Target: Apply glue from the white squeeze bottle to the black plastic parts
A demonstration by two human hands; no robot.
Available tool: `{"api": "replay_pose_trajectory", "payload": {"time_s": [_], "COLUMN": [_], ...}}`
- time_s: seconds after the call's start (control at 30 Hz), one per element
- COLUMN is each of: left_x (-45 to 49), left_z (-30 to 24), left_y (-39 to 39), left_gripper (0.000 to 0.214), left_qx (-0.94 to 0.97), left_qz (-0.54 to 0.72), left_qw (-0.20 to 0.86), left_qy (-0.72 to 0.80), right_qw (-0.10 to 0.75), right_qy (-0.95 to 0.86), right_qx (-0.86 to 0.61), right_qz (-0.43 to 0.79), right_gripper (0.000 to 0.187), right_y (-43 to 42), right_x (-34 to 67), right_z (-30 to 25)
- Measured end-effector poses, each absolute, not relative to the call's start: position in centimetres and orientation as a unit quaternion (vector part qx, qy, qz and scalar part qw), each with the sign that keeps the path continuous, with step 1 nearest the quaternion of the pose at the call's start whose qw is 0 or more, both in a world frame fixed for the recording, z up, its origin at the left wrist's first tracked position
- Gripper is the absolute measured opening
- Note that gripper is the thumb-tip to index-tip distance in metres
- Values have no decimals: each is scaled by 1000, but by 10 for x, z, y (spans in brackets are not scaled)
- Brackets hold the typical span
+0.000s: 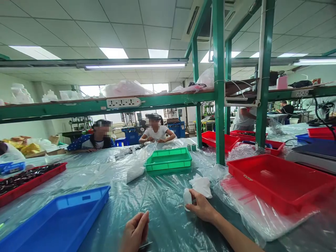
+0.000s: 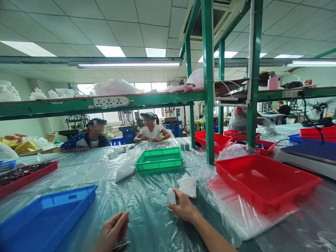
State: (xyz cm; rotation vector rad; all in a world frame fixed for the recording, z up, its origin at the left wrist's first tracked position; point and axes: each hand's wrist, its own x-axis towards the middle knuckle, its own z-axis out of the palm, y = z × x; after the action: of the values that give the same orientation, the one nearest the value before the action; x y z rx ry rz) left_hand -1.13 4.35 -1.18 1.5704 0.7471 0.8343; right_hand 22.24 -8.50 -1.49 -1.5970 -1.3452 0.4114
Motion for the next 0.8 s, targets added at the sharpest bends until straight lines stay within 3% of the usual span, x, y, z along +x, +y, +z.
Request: {"api": "replay_pose_trajectory", "payload": {"time_s": [0.43,0.8], "left_x": [-6,-4], "left_z": [-12,-17], "left_y": [34,32], "left_gripper": [57,56], "left_qx": [657,675], "left_qz": [374,380], "left_qw": [570,553], "left_qy": [321,308], "right_qw": [457,430], "right_qy": [-557,-575], "right_qx": [-676,-675], "right_qz": [155,172], "right_gripper": [15,26], "right_y": [-84,-81], "right_x": [223,232], "right_z": [-17,-27]}}
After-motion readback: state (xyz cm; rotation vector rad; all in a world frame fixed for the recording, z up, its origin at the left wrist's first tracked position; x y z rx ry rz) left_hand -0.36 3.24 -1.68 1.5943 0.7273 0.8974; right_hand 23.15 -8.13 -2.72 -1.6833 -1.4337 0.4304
